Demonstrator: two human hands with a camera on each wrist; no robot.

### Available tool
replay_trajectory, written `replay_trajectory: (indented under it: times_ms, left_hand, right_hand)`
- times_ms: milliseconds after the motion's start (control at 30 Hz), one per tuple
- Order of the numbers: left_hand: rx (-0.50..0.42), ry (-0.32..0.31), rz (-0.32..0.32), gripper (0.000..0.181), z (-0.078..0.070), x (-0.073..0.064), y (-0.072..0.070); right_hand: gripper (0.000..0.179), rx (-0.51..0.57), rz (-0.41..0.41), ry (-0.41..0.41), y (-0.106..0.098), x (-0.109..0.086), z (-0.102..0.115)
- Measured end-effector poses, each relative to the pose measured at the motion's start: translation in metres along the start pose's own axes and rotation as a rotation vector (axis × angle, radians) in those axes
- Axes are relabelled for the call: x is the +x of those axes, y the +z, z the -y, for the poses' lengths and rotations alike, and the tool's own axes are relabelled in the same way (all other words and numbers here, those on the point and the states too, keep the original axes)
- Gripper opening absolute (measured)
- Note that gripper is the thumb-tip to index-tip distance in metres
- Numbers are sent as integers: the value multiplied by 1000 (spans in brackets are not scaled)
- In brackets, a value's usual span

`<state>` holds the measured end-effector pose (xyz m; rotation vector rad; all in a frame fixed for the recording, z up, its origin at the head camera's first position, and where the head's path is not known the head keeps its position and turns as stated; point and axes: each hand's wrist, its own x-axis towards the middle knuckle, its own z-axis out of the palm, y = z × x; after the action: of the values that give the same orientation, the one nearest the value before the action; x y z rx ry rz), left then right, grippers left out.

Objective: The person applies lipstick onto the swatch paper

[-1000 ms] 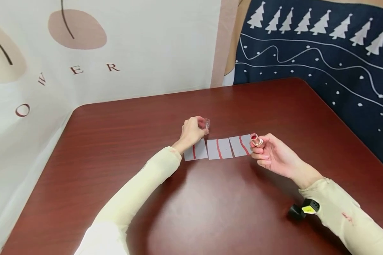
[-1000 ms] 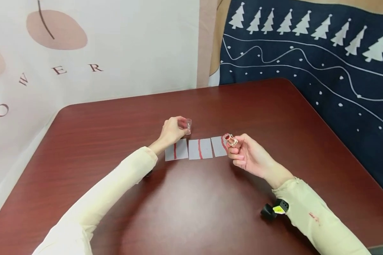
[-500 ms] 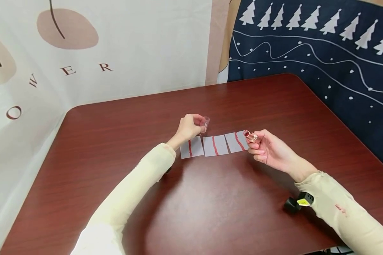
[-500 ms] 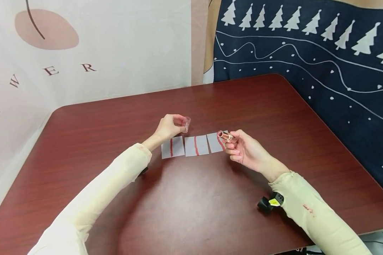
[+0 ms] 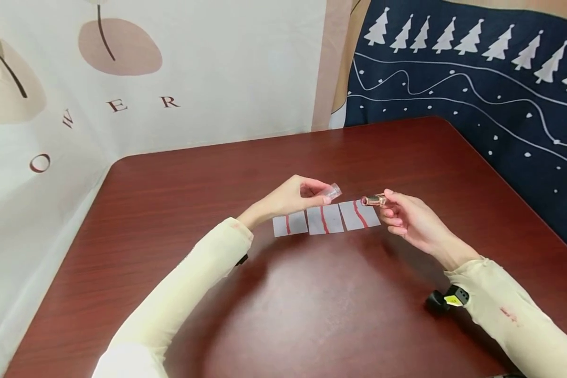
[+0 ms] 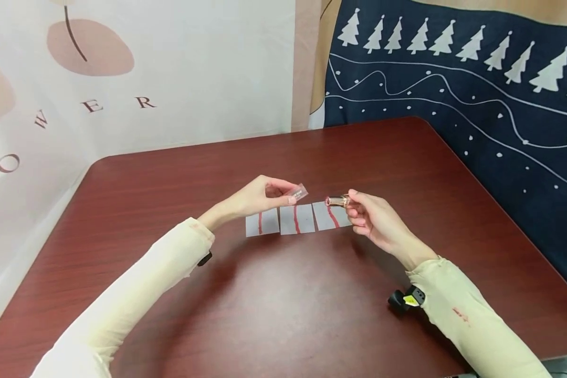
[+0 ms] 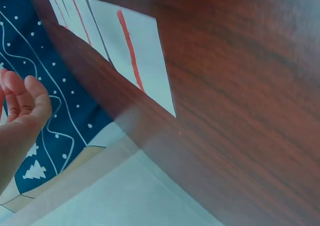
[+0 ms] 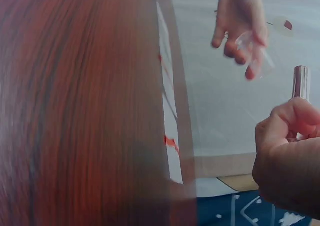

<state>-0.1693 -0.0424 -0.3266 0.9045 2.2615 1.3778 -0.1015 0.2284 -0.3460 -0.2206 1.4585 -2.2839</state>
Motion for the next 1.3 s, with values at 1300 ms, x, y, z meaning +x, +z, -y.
replay_trajectory:
  times_ms: [1300]
  left_hand:
    - [90,-9,53,20,-7,-16,16]
  right_hand:
    - [32,-332,-231,-89,21,9,-17]
